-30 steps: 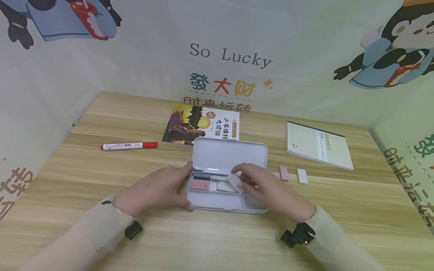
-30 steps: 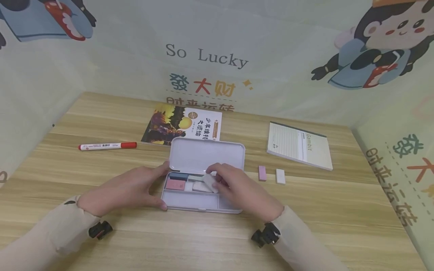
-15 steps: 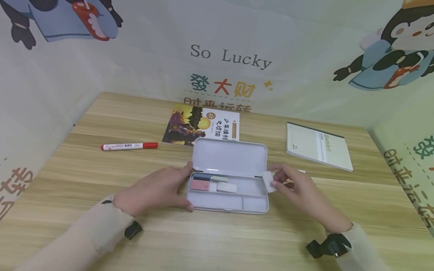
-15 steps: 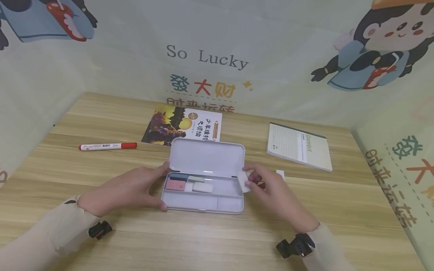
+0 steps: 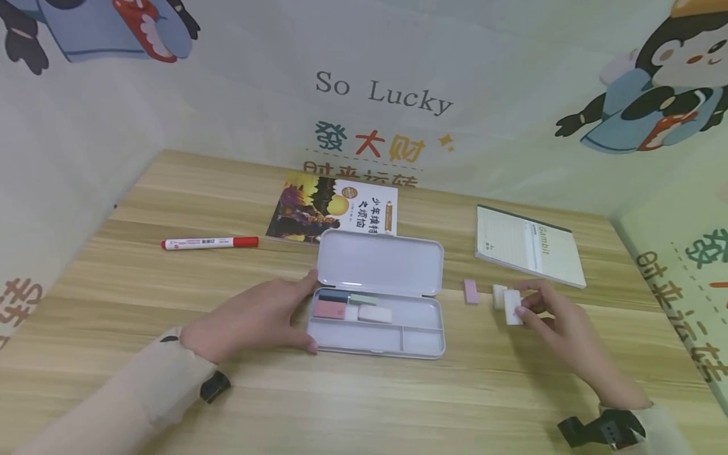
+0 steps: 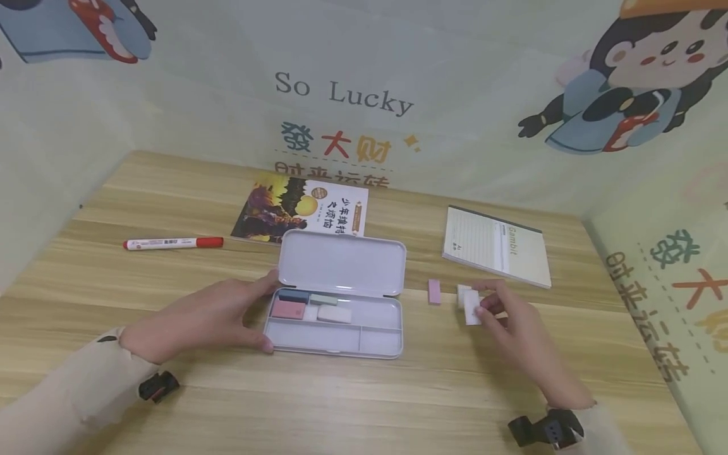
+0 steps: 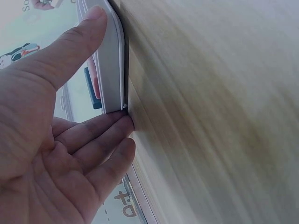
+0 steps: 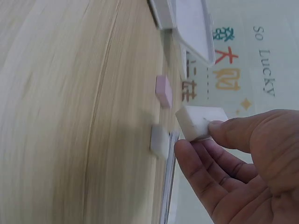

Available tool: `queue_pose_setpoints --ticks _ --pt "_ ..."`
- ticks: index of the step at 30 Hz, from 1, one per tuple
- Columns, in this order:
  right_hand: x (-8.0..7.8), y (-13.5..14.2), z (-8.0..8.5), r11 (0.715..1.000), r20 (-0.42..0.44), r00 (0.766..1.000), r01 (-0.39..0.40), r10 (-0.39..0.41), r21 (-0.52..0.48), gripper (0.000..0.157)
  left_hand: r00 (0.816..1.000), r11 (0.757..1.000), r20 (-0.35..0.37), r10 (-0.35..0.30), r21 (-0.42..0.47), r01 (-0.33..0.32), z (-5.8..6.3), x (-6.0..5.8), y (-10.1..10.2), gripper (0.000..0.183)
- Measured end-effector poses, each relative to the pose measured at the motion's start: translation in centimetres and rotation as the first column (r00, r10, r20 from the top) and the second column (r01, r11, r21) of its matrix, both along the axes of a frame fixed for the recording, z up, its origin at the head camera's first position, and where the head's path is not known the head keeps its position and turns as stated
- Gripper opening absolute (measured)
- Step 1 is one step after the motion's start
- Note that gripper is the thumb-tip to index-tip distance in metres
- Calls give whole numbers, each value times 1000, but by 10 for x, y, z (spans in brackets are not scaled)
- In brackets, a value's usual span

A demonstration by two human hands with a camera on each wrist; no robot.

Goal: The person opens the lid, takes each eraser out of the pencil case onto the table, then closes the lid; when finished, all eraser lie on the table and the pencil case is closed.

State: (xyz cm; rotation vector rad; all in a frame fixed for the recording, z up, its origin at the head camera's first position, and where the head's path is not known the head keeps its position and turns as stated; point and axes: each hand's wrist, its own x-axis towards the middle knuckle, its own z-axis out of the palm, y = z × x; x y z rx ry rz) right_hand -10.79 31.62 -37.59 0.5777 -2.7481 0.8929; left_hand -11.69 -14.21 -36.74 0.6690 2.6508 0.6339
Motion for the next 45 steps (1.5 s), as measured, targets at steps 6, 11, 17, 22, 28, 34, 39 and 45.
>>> queue_pose_setpoints --ticks 6,11,17,22,28,34,39,45 --pt "-3 26 -1 993 17 996 88 -89 84 35 1000 1000 16 0 25 0 -1 0 4 120" --pt "-8 38 -7 989 43 994 98 -103 108 34 1000 1000 23 3 29 -4 -2 1 5 120" --pt "-14 43 -10 984 92 987 121 -134 134 32 1000 1000 10 -2 16 1 -3 -1 6 121" --pt "-18 42 -9 980 171 972 137 -160 142 31 1000 1000 4 -1 11 1 -2 0 5 121" --pt "-22 40 -7 974 244 951 151 -190 168 30 1000 1000 -12 -6 4 6 -1 1 4 120" --pt "-27 40 -8 969 284 936 158 -209 192 30 1000 1000 -15 -8 1 8 -2 1 3 121" --pt "-30 40 -8 971 280 941 139 -191 196 31 1000 1000 -8 -4 0 4 -2 0 2 120" --pt "-30 31 -3 965 201 959 159 -201 208 34 1000 1000 4 5 0 -5 -1 0 0 120"
